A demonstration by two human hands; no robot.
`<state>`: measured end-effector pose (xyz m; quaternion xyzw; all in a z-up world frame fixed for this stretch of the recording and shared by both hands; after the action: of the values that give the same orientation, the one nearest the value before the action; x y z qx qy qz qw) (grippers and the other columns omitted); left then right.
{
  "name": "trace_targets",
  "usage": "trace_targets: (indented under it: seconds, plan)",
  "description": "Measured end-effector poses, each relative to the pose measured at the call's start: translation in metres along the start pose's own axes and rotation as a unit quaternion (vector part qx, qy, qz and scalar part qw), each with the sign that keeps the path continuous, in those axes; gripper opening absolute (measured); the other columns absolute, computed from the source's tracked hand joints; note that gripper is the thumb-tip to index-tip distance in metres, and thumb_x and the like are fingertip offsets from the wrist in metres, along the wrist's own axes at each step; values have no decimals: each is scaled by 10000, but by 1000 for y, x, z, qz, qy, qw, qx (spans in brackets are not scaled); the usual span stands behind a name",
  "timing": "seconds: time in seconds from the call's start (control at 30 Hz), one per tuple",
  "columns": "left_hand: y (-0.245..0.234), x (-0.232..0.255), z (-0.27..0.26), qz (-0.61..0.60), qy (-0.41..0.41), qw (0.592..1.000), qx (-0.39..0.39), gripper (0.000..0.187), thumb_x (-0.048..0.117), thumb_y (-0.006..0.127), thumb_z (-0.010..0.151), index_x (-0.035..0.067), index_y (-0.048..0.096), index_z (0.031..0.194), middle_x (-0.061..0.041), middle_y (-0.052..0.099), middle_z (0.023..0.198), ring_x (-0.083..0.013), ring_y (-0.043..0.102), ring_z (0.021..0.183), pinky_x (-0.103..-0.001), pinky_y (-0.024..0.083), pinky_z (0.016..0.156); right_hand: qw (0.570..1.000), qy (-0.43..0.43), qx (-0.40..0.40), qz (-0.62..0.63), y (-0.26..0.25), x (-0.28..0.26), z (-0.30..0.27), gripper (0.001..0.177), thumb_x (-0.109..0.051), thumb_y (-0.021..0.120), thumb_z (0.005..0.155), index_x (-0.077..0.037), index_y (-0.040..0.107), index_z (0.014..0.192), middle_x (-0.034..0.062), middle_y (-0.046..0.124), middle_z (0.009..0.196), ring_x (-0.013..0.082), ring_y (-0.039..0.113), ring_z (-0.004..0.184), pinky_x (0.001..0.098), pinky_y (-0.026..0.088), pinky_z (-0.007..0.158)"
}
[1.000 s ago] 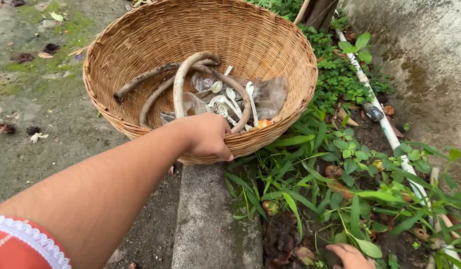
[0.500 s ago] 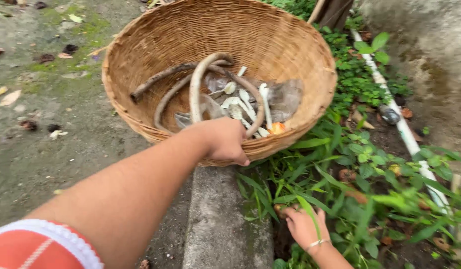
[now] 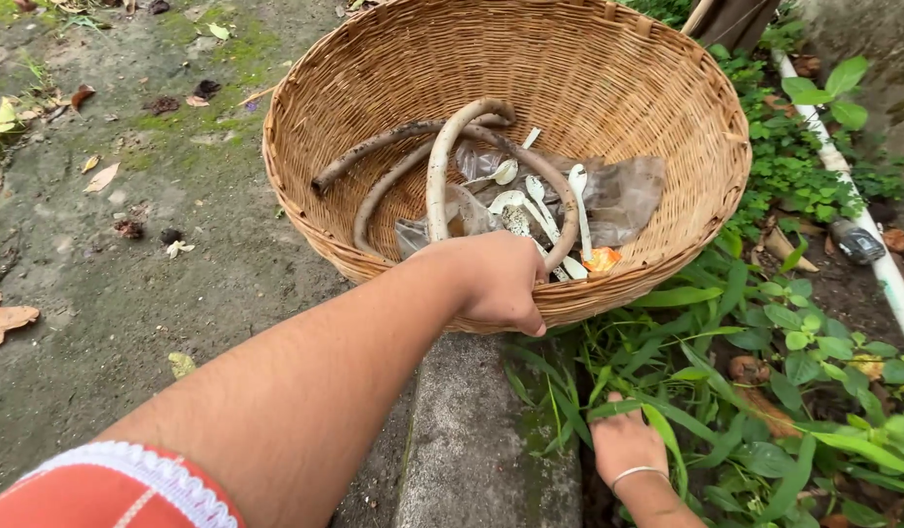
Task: Picking up plastic waste, bottles, and debris from a yard and placing them in a basket.
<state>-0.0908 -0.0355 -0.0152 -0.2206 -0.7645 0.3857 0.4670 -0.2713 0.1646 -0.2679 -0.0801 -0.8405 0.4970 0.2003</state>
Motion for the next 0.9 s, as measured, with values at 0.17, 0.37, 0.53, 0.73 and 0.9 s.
trace_targets:
  seconds: [0.17,0.37,0.53,0.73,0.9]
  plan:
    - [1,1,-2,-25,-11,1000,-5,448,369,810,690,86,782,1037,-150,779,939,-301,751,918,-402,568,853,998,26,42,25,-22,18,6,394,-311,687,846,-191,654,1220,69,557,1386,293,557,1295,485,480,1064]
    - [8,-3,4,-27,-14,1000,-5,454,362,821,677,69,784,1022,-168,781,936,-314,755,906,-409,573,847,980,-55,149,-122,-106,26,23,464,-265,575,890,-243,559,1354,41,546,1439,283,515,1319,570,418,1080]
    - [2,-6,4,-13,-4,1000,17,462,392,820,685,65,789,1010,-181,768,958,-336,733,924,-429,560,854,962,78,-9,-260,-86,158,46,531,-390,360,1012,-420,379,1541,-65,215,1696,250,166,1574,686,167,1155]
    - [4,-8,14,-29,4,1000,5,459,376,817,666,53,798,993,-167,787,945,-320,758,909,-412,571,845,940,133,-227,-218,183,355,49,772,-732,451,979,-392,231,1637,13,384,1646,273,370,1521,568,266,1219]
    - [5,-9,19,-40,13,999,10,509,369,843,625,59,777,1023,-155,784,970,-302,755,918,-402,576,835,980,37,-197,-18,365,383,63,675,-629,631,949,-368,400,1527,91,698,1325,286,657,1289,490,475,1152]
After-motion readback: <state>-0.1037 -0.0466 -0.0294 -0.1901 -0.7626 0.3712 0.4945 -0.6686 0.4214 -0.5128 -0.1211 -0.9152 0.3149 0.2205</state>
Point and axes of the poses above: each hand's wrist, its own z-axis towards the middle knuckle, its own y-axis out of the palm, x = y × z, the point moved 10 cm from there along z, towards the middle knuckle
